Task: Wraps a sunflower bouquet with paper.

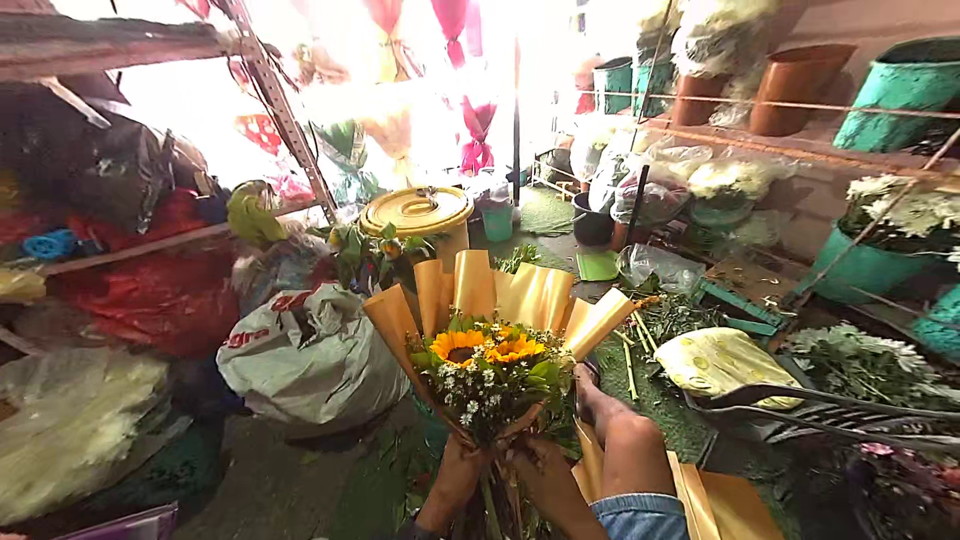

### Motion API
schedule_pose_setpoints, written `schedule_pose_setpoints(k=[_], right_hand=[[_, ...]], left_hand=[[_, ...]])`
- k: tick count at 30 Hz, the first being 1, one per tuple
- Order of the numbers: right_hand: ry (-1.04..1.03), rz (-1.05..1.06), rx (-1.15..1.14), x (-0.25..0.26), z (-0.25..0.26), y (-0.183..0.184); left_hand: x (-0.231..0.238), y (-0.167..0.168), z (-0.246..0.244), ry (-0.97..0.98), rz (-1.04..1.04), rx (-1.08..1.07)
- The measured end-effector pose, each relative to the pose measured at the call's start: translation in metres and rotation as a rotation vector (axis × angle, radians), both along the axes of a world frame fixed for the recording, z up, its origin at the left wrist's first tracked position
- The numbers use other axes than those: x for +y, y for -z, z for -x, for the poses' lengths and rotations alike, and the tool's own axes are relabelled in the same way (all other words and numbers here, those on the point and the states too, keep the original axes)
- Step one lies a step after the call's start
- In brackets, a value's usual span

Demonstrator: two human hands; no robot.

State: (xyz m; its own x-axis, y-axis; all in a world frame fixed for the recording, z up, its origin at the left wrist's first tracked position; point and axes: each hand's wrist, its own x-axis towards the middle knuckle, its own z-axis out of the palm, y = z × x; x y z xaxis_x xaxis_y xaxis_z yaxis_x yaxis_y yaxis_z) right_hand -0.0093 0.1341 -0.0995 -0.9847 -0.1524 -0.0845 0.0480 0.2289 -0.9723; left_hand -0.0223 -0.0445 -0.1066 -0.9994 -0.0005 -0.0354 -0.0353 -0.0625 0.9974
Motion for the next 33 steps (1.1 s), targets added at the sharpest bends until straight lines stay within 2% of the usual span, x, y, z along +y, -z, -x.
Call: schedule_pose_setpoints(k=[2,3,4,6,7,9,11,12,13,15,17,19,21,22,24,26,28,30,33], right_hand=[[0.104,0.254,-0.069,-0.006,0.003,0.003],[0.156,0.252,-0.088,-0.009,0.006,0.006],[0.161,0.129,-0.092,-0.010,0.007,0.007],[0.047,-0.168,-0.051,-0.007,0.001,-0.002],[-0.019,-0.225,-0.030,-0.005,-0.003,-0.008],[-0.089,-0.085,-0.022,-0.001,-0.006,-0.013],[0.009,0.094,-0.063,-0.002,-0.004,-0.014],[0.043,0.059,-0.062,0.001,-0.003,-0.011],[0.020,-0.069,-0.048,0.008,-0.004,-0.007],[-0.165,-0.312,-0.032,0.037,-0.016,-0.018],[-0.443,-0.359,0.084,0.087,-0.041,-0.068],[-0.564,-0.250,0.380,0.136,-0.066,-0.140],[-0.477,-0.133,0.636,0.161,-0.080,-0.217],[-0.371,-0.153,0.743,0.164,-0.080,-0.251],[-0.257,-0.370,0.974,0.156,-0.058,-0.311],[-0.320,-0.632,1.115,0.128,-0.026,-0.360],[-0.422,-0.880,1.066,0.094,0.005,-0.392],[-0.528,-1.028,0.943,0.063,0.037,-0.406],[-0.679,-1.069,0.789,0.023,0.073,-0.409]], left_hand=[[0.000,0.002,-0.001,-0.003,-0.017,-0.013],[-0.001,0.002,-0.003,-0.002,-0.018,-0.013],[-0.002,0.002,-0.004,0.002,-0.022,-0.004],[-0.004,-0.001,-0.005,0.007,-0.015,0.010],[-0.006,-0.003,-0.005,0.004,-0.007,0.016],[-0.008,-0.006,-0.006,-0.005,-0.004,-0.002],[-0.008,-0.008,-0.006,-0.005,0.016,-0.018],[-0.010,-0.010,-0.007,0.008,0.051,-0.029],[-0.013,-0.012,-0.009,0.029,0.067,-0.041],[-0.021,-0.021,-0.013,0.097,0.049,-0.044],[-0.030,-0.035,-0.019,0.171,0.002,-0.049],[-0.035,-0.045,-0.027,0.243,-0.067,-0.081],[-0.032,-0.055,-0.037,0.300,-0.078,-0.150],[-0.030,-0.059,-0.041,0.339,-0.071,-0.161],[-0.022,-0.071,-0.049,0.413,-0.036,-0.170],[-0.014,-0.077,-0.058,0.483,-0.038,-0.109],[-0.011,-0.079,-0.063,0.558,-0.066,-0.032],[-0.007,-0.086,-0.069,0.600,-0.053,0.052],[-0.002,-0.102,-0.079,0.645,-0.060,0.153]])
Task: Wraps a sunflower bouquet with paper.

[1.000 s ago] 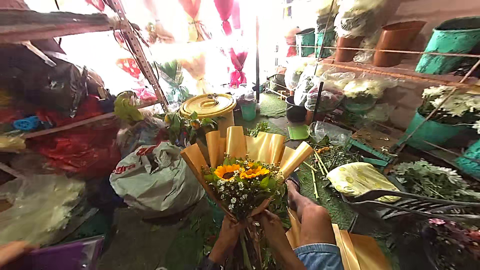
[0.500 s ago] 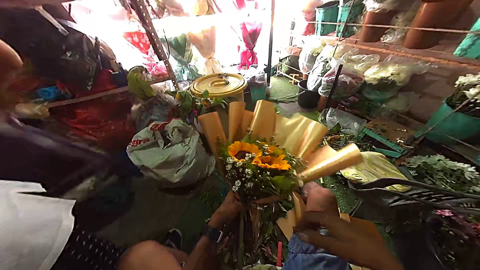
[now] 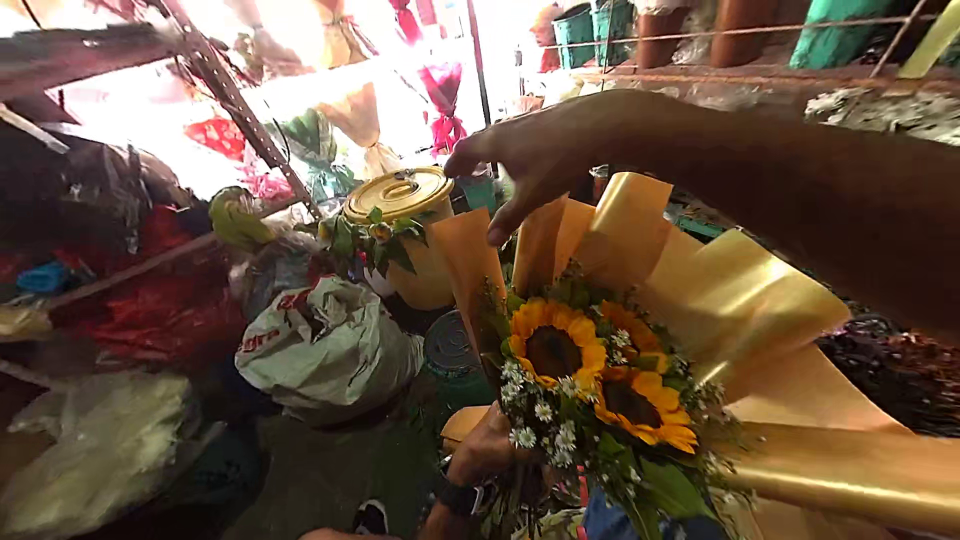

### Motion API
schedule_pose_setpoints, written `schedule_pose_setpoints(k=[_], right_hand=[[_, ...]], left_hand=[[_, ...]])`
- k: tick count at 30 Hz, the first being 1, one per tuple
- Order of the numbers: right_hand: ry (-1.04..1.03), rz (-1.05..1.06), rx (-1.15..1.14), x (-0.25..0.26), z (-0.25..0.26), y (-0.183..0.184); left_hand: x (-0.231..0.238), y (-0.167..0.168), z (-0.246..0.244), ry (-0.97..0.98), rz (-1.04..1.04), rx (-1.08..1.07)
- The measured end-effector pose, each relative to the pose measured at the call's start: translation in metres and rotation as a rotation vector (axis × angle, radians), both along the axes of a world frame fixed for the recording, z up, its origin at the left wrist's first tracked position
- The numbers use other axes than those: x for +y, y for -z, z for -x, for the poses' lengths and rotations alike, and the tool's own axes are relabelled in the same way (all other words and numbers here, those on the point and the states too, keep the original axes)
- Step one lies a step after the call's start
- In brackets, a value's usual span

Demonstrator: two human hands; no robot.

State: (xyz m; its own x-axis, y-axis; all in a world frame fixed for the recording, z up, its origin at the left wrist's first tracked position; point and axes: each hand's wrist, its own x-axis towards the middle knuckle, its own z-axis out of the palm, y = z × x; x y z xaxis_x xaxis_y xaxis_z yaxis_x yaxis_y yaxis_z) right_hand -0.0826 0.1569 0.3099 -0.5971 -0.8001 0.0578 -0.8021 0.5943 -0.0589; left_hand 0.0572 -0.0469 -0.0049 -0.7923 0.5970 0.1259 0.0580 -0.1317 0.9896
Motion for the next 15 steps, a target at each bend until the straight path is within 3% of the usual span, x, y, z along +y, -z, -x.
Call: schedule_pose_setpoints(k=[3,8,15], right_hand=[[-0.175,-0.004,-0.146,-0.023,0.015,0.003],[-0.269,-0.250,0.048,-0.044,0.011,-0.015],[-0.323,-0.138,0.043,-0.038,0.022,-0.025]], left_hand=[[-0.004,-0.008,-0.007,0.003,0.000,0.049],[-0.014,0.001,-0.013,-0.035,-0.037,0.091],[-0.015,-0.009,-0.028,-0.117,-0.186,0.049]])
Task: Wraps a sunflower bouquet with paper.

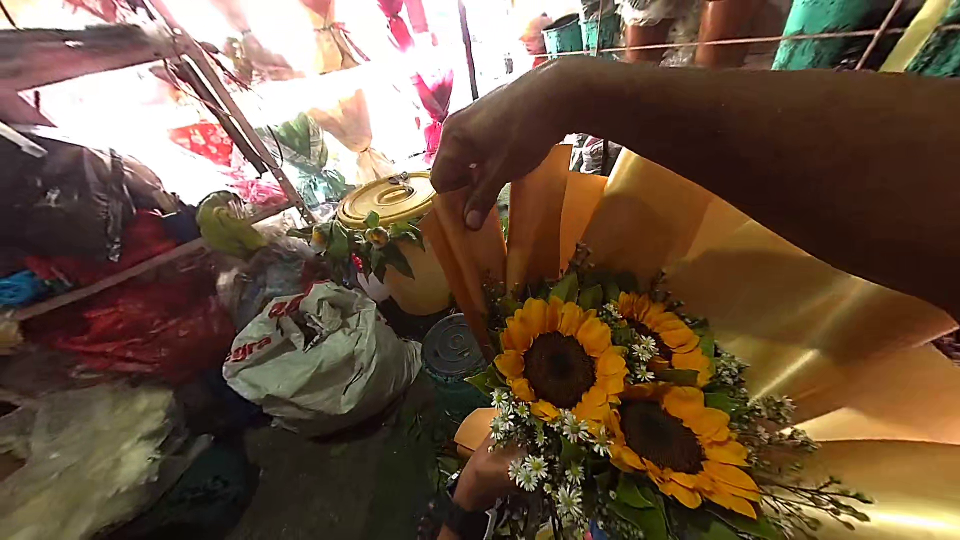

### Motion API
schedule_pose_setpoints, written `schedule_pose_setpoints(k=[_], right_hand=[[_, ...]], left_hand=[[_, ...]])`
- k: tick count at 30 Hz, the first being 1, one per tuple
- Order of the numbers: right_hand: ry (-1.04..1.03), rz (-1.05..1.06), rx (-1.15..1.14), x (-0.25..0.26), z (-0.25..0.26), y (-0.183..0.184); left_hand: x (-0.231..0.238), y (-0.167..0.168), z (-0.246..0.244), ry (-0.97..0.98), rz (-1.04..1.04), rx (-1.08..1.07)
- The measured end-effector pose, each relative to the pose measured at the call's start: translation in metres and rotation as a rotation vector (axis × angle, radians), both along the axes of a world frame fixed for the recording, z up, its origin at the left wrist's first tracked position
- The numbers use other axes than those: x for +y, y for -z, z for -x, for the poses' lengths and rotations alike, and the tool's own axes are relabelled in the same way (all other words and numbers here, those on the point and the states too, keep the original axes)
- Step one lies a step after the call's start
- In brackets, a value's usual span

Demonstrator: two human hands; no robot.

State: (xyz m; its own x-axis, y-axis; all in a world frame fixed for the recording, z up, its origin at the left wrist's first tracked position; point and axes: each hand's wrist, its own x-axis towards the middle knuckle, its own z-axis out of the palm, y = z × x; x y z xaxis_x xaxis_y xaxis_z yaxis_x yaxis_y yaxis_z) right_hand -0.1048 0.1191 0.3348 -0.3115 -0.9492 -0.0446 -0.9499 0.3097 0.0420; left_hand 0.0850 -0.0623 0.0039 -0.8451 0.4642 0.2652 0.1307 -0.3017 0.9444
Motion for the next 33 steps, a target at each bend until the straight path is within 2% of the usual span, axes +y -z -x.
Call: schedule_pose_setpoints(k=[3,6,8,9,13,18,22,25,28,33], right_hand=[[-0.028,-0.007,0.003,0.003,0.005,-0.004],[0.061,-0.033,-0.011,0.008,0.006,-0.007],[0.127,-0.023,-0.047,0.014,0.013,-0.005],[0.124,-0.006,-0.055,0.018,0.019,-0.003],[0.140,0.001,-0.054,0.026,0.025,-0.001],[0.187,0.051,-0.231,0.049,0.022,0.005],[0.157,0.136,-0.257,0.049,0.017,0.014],[0.123,0.139,-0.219,0.036,0.004,0.014],[0.113,0.094,-0.210,0.017,-0.020,0.009],[-0.016,-0.014,-0.111,-0.003,-0.023,0.008]], left_hand=[[0.003,0.000,0.004,-0.054,0.169,0.036],[0.000,0.001,0.004,-0.115,0.454,0.127],[-0.005,-0.001,0.001,-0.133,0.626,0.070],[-0.006,-0.004,-0.002,-0.124,0.642,0.072],[-0.001,-0.001,-0.004,-0.077,0.270,0.293],[-0.004,-0.002,-0.002,-0.173,0.474,0.150],[-0.002,0.001,0.006,-0.042,0.350,0.212],[0.007,0.003,0.008,-0.016,0.330,0.143],[0.012,0.003,0.008,0.009,0.354,0.108],[0.016,0.009,0.005,-0.007,0.330,0.155]])
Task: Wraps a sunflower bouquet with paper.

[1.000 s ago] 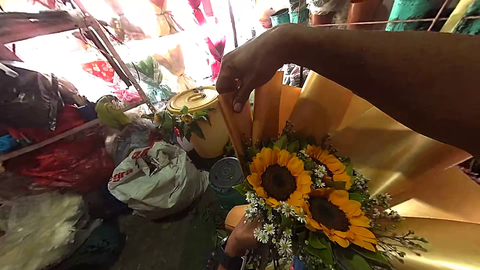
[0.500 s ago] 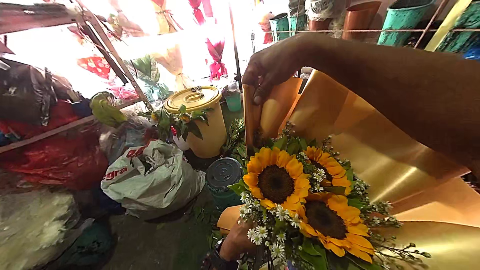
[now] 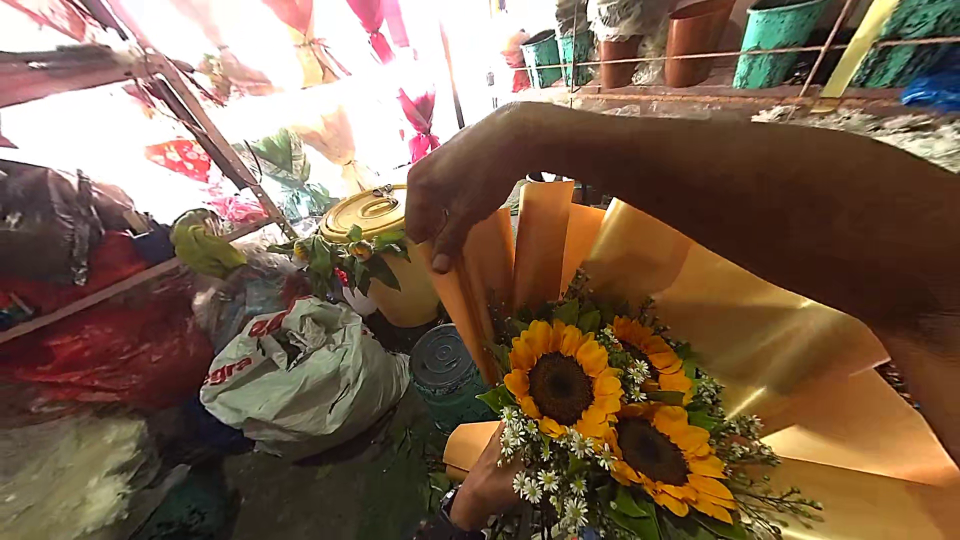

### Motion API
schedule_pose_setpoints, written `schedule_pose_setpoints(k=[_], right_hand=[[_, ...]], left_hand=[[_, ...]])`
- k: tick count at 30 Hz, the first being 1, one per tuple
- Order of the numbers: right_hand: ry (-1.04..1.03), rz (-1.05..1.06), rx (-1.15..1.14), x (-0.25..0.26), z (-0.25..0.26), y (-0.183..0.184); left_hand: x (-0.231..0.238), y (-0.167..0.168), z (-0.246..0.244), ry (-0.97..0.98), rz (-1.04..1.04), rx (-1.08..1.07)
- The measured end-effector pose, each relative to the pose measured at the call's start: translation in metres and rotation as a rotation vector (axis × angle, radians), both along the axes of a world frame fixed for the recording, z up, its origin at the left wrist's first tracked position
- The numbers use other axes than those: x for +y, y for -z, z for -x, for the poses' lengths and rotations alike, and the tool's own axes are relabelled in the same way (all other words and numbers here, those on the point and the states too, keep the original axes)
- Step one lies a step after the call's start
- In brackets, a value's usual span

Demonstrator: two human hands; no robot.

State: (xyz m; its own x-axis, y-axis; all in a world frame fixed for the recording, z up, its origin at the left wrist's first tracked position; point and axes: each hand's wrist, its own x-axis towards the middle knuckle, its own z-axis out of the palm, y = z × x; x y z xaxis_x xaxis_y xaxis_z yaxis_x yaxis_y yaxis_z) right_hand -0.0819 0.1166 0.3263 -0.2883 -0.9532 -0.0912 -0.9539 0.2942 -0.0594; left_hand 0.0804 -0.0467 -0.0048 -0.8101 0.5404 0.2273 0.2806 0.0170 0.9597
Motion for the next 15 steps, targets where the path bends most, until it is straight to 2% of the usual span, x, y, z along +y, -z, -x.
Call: schedule_pose_setpoints(k=[3,7,9,12,15], right_hand=[[-0.034,0.050,-0.059,-0.007,0.009,0.011],[-0.060,0.135,-0.125,-0.009,0.019,0.022],[0.040,0.173,-0.112,0.000,0.014,0.012],[0.304,0.141,0.039,0.024,0.006,-0.013],[0.382,0.080,0.050,0.057,0.010,-0.022]], left_hand=[[0.001,0.004,-0.002,0.007,0.003,-0.021],[-0.001,0.009,-0.007,-0.066,0.051,-0.159],[-0.001,0.007,-0.007,-0.064,0.007,-0.153],[-0.004,0.003,-0.006,-0.088,0.011,-0.149],[-0.004,0.007,-0.004,-0.107,-0.017,-0.165]])
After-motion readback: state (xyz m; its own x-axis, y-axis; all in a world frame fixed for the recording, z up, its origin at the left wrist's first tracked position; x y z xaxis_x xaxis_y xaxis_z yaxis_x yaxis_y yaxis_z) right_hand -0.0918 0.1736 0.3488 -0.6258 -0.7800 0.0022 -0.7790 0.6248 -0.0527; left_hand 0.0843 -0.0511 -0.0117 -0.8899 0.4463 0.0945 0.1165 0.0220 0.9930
